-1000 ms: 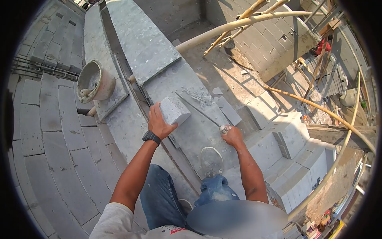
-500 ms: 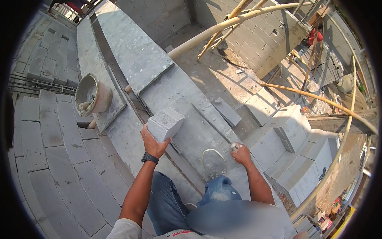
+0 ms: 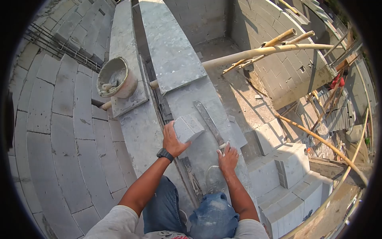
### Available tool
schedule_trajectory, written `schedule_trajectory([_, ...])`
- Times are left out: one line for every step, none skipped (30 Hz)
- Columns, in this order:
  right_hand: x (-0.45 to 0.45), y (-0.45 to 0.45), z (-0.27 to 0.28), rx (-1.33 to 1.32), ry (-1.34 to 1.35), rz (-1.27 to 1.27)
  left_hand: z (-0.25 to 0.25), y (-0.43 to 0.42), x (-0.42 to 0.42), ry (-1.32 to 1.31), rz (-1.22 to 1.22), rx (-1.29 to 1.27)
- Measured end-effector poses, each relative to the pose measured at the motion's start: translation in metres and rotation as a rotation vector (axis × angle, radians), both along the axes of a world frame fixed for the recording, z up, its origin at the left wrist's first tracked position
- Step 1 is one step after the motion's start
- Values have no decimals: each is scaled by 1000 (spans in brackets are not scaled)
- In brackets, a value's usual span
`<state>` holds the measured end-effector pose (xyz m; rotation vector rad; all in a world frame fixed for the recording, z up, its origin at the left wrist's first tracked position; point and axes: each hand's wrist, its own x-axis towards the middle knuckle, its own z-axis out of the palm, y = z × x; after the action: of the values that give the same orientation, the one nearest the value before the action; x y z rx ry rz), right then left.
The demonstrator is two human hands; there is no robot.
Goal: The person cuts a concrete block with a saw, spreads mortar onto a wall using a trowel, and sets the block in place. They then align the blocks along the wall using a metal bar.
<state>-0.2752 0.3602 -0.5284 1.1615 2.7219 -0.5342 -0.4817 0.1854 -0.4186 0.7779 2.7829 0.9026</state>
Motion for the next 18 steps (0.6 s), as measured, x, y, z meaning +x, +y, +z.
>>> schedule_trajectory([3, -3, -13, 88, 25, 52, 3, 4, -3, -15, -6, -9])
schedule_trajectory([12, -5, -31, 173, 40, 100, 3, 7, -4, 1, -13, -18])
schedule_trajectory([16, -4, -37, 254, 47, 147, 3, 12, -9, -20, -15, -28])
schedule_trajectory([14, -1, -31, 193, 1, 149, 4, 16, -11, -49, -10, -40])
schedule_trajectory([12, 1, -19, 131, -50, 162, 8, 17, -11, -82, 5, -54])
schedule_trajectory([8, 2, -3, 67, -98, 178, 11, 18, -16, -120, -38, -108])
schedule_trajectory([3, 4, 18, -18, -164, 188, 21, 14, -20, -197, 25, -160])
schedule_trajectory([3, 10, 47, -97, -233, 193, 30, 10, -20, -275, 84, -207])
schedule_trajectory([3, 24, 77, -166, -307, 196, 47, 7, -18, -356, 139, -244])
schedule_trajectory([6, 40, 89, -315, -254, 167, 71, -4, -14, -466, 254, -258])
schedule_trajectory([16, 54, 97, -469, -204, 125, 91, -21, -5, -520, 334, -245])
schedule_trajectory([31, 64, 114, -452, -107, 191, 111, -44, 6, -574, 410, -238])
schedule_trajectory([42, 69, 136, -439, -11, 256, 138, -64, 17, -571, 493, -229])
schedule_trajectory([47, 69, 169, -459, -102, 223, 166, -84, 27, -568, 573, -221])
schedule_trajectory([48, 74, 206, -472, -188, 189, 192, -106, 33, -586, 653, -242])
schedule_trajectory([44, 77, 239, -481, -278, 150, 214, -129, 36, -607, 728, -262])
schedule_trajectory([43, 79, 266, -462, -344, 156, 243, -148, 34, -620, 818, -298])
schedule_trajectory([41, 82, 291, -437, -415, 160, 270, -166, 34, -636, 904, -333])
